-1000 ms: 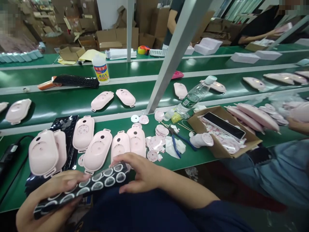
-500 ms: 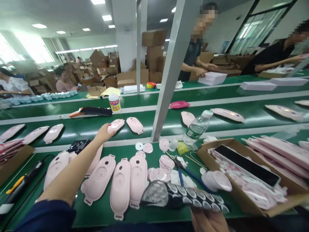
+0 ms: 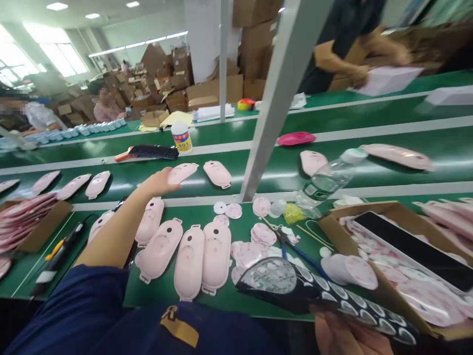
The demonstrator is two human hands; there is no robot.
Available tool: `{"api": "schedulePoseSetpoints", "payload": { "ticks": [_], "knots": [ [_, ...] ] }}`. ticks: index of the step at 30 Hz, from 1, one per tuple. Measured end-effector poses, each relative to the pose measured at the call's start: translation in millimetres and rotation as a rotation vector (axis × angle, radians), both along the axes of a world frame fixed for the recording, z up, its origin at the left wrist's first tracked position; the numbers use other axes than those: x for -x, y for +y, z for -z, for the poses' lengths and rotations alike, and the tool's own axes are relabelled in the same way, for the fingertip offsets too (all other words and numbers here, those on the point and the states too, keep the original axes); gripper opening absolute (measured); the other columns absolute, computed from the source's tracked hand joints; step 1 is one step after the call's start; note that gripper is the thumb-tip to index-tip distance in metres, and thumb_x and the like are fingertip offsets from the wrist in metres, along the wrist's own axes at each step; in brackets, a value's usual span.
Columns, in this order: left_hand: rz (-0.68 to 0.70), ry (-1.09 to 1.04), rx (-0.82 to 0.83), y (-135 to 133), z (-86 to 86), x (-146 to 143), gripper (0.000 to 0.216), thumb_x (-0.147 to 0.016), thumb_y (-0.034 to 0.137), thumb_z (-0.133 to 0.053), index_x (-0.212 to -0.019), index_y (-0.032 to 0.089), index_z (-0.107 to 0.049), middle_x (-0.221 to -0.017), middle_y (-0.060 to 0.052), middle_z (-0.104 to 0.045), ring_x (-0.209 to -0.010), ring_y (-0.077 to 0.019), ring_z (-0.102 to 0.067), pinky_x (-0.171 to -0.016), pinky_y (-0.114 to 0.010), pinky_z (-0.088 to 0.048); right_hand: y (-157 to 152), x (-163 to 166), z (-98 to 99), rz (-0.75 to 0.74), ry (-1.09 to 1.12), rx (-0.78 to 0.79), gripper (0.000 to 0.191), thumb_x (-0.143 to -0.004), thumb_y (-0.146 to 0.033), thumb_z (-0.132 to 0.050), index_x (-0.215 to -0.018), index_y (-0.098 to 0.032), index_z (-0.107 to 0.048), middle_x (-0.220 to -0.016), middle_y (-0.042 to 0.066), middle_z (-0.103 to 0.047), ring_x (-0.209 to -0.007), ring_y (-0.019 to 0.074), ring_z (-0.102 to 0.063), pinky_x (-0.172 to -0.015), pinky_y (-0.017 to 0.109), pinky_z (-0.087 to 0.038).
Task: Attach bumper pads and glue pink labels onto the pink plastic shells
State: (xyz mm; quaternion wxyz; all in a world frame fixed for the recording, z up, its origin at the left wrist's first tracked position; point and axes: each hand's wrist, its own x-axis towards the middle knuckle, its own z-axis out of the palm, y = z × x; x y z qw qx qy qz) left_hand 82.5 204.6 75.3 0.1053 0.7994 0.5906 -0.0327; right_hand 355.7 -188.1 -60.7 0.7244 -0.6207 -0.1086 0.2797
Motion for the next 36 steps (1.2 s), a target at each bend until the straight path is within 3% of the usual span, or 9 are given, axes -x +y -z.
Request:
{"api": "schedulePoseSetpoints", "payload": {
  "ticks": [4,10,13,16,22,24,27,31,36],
  "knots": [
    [0.091,-0.021,0.0,-101.3,4.4,61.0,0.093,-0.069,0.057,-0.07,-0.149,0.02,-0.042,-0.147,-0.013,-0.055,-0.131,-0.037,-0.055,-0.111,-0.045,-0.044,35.3,21.0,-20.6,-0.123,0.007,-0.071,0.044,-0.065,-0.042,-0.09,-0.103,-0.027,-0.073,-0.101,0.011,-0.078,-0.095,0.0313,-0.075,-0.079,0.044,-0.064],
    [-0.143,0.056,-0.024,-203.8,65.3,83.2,0.088,-0.076,0.051,-0.068,-0.149,0.01,-0.041,-0.145,-0.026,-0.052,-0.12,-0.0422,-0.063,-0.103,-0.051,-0.05,66.4,46.6,-34.5,-0.369,-0.057,-0.078,0.051,-0.076,-0.05,-0.081,-0.121,-0.029,-0.067,-0.108,0.014,-0.076,-0.103,0.0337,-0.073,-0.085,0.05,-0.061],
    [-0.141,0.057,-0.061,-215.5,81.8,84.0,0.093,-0.077,0.06,-0.068,-0.15,0.011,-0.039,-0.155,-0.029,-0.039,-0.122,-0.046,-0.062,-0.102,-0.053,-0.05,75.5,55.9,-42.6,-0.49,-0.064,-0.01,0.047,-0.079,-0.053,-0.077,-0.117,-0.027,-0.068,-0.104,0.014,-0.077,-0.101,0.0326,-0.073,-0.088,0.051,-0.059],
    [-0.094,-0.105,-0.113,-214.9,74.0,91.0,0.095,-0.077,0.067,-0.065,-0.151,0.014,-0.04,-0.158,-0.026,-0.037,-0.137,-0.0476,-0.048,-0.112,-0.059,-0.04,88.0,65.9,-52.5,-0.632,-0.081,-0.015,0.037,-0.081,-0.05,-0.075,-0.109,-0.027,-0.068,-0.102,0.011,-0.077,-0.1,0.0292,-0.073,-0.093,0.048,-0.058],
    [0.243,-1.058,0.008,-206.8,36.6,85.7,0.072,-0.092,0.063,-0.05,-0.155,0.032,-0.033,-0.162,-0.011,-0.036,-0.147,-0.0347,-0.039,-0.12,-0.053,-0.036,110.6,96.3,-62.0,-0.817,-0.156,-0.153,0.033,-0.086,-0.045,-0.071,-0.113,-0.027,-0.064,-0.098,0.007,-0.074,-0.092,0.0222,-0.071,-0.088,0.04,-0.059],
    [0.279,-1.144,0.028,-205.8,35.9,75.8,0.078,-0.084,0.058,-0.068,-0.151,0.03,-0.04,-0.155,-0.012,-0.047,-0.142,-0.0351,-0.046,-0.118,-0.052,-0.039,112.9,104.0,-56.6,-0.849,-0.164,-0.171,0.035,-0.088,-0.046,-0.069,-0.116,-0.026,-0.061,-0.099,0.007,-0.073,-0.092,0.0218,-0.07,-0.088,0.039,-0.059],
    [0.176,-1.19,-0.083,-204.0,42.9,64.0,0.051,-0.083,0.034,-0.076,-0.13,0.026,-0.059,-0.121,-0.01,-0.07,-0.112,-0.0261,-0.068,-0.1,-0.04,-0.056,113.5,104.7,-50.1,-0.86,-0.224,-0.17,0.043,-0.089,-0.045,-0.068,-0.126,-0.028,-0.055,-0.11,0.008,-0.07,-0.096,0.0214,-0.069,-0.088,0.039,-0.058],
    [0.271,-1.144,-0.246,-204.3,42.7,58.7,0.033,-0.084,0.02,-0.073,-0.116,0.026,-0.063,-0.101,-0.004,-0.074,-0.092,-0.0181,-0.071,-0.083,-0.027,-0.058,111.3,94.7,-74.5,-0.606,-0.675,-0.258,0.054,-0.087,-0.031,-0.068,-0.137,-0.033,-0.047,-0.136,0.009,-0.055,-0.12,0.0255,-0.058,-0.106,0.048,-0.047],
    [0.696,-1.006,-0.425,-217.6,23.3,57.7,0.037,-0.085,0.01,-0.063,-0.12,0.02,-0.058,-0.1,-0.008,-0.073,-0.089,-0.0179,-0.07,-0.079,-0.029,-0.058,108.8,105.0,-136.1,-0.714,-1.432,-0.413,0.026,-0.085,-0.011,-0.063,-0.106,-0.026,-0.062,-0.093,0.002,-0.071,-0.088,0.0209,-0.063,-0.098,0.045,-0.045]
  ]
}}
